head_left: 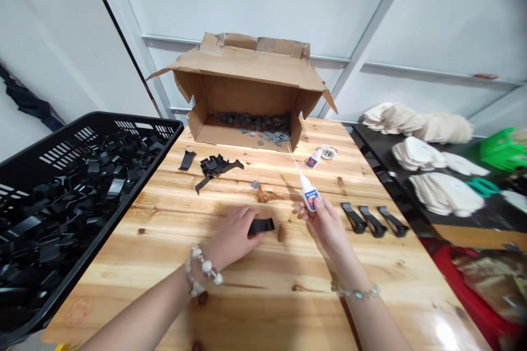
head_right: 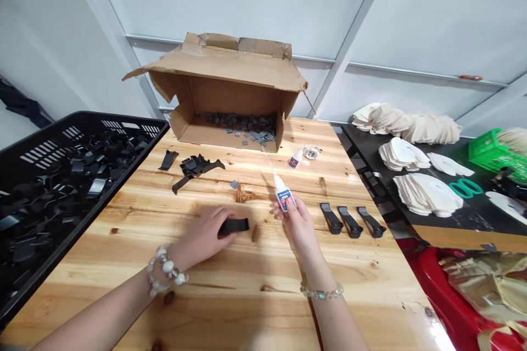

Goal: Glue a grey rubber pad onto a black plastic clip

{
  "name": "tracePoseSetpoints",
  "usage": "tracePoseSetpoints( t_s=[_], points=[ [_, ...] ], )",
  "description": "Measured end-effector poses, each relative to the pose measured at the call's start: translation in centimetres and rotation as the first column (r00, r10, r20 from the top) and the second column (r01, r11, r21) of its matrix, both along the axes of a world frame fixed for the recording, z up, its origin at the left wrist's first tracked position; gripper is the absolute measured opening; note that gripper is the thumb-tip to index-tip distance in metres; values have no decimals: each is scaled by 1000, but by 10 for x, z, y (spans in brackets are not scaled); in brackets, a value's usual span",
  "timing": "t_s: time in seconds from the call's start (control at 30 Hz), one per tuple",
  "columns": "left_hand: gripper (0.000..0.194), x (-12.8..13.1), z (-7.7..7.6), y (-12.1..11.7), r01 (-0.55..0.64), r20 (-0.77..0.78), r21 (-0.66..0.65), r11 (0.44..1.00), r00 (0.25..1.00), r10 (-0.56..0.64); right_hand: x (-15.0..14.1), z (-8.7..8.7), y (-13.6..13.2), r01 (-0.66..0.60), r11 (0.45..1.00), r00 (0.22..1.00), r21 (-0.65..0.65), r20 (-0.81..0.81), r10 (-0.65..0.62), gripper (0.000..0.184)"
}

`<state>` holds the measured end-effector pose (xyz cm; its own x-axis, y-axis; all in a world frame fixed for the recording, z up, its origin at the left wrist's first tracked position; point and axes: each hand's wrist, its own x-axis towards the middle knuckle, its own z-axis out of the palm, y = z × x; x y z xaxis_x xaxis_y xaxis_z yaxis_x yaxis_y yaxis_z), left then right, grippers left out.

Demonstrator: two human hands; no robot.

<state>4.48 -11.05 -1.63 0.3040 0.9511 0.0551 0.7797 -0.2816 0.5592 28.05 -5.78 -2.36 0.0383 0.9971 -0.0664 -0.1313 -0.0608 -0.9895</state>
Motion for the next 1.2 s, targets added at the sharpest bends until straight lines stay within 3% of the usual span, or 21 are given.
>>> tracePoseSetpoints(
  t_s=[0.17, 0.27, 0.53, 0.77, 1.2],
  points=[
    [16, -8, 4, 4, -27, 61, -119, 992, 998, 34, 9, 10, 4, 78, 997, 990, -16, -118, -79, 40],
    [18, -6, 3, 6, -5, 97, -128, 992, 995, 17, 16, 12, 8, 130, 991, 982, 14, -142, -127, 38],
    [20, 1, 1, 4, 34, 139, -88, 996, 990, -21, 33, 8, 9, 339, 937, 941, 86, -20, -339, 34],
    [18, -1, 2, 6, 48, 94, -14, 999, 994, -47, 34, 11, 7, 330, 940, 940, 86, 59, -336, 22],
    [18, -2, 3, 7, 87, 19, 37, 996, 996, -88, 26, 9, 4, 280, 950, 938, 141, 170, -301, 23]
  ],
)
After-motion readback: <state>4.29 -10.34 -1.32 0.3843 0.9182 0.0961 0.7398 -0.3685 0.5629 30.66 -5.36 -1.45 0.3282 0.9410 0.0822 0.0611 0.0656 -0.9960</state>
